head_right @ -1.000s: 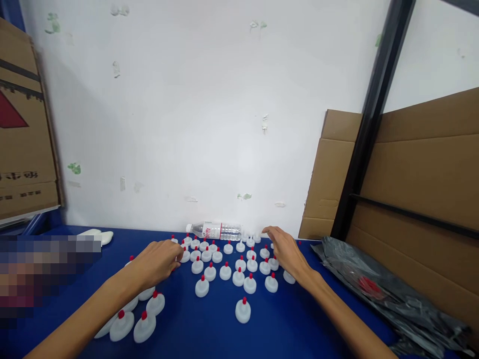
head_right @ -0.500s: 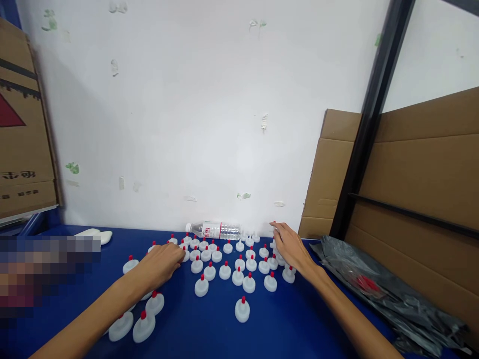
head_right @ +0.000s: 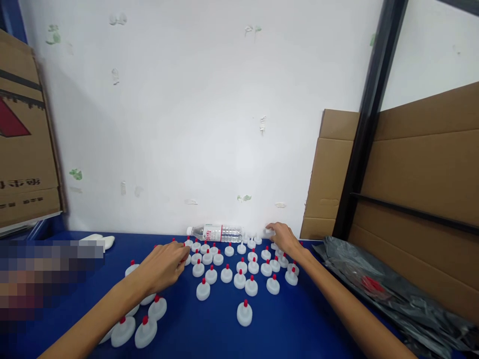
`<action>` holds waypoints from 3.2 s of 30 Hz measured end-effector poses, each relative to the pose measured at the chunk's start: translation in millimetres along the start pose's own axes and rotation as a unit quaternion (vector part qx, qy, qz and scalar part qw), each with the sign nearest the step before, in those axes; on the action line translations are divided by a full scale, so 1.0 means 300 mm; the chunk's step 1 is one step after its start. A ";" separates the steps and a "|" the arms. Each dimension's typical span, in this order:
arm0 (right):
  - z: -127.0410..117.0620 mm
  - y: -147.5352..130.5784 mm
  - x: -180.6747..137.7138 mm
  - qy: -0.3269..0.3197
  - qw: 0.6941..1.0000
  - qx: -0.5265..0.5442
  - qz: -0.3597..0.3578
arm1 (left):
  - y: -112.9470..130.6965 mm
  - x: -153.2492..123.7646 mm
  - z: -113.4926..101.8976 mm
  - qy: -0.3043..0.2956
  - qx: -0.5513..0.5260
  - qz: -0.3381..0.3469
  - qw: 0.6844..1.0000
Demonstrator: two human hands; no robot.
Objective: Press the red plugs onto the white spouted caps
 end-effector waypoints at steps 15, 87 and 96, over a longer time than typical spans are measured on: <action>-0.079 -0.150 -0.056 -0.024 0.997 0.024 -0.067 | 0.000 0.007 -0.002 0.044 -0.052 0.015 0.998; -0.173 -0.372 -0.085 0.071 0.989 0.041 -0.124 | -0.031 -0.005 0.020 -0.029 0.004 -0.022 0.999; -0.030 -0.235 -0.079 -0.061 0.994 -0.044 -0.085 | -0.015 -0.008 0.060 -0.071 0.027 -0.027 0.997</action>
Point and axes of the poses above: each hand's wrist, its own x-axis towards the middle knuckle, its own z-axis out of the palm, y = z × x, the point moved 5 cm from there along x, towards the middle knuckle, and after that the axes turned 6 degrees about y, right-handed, at the moved point
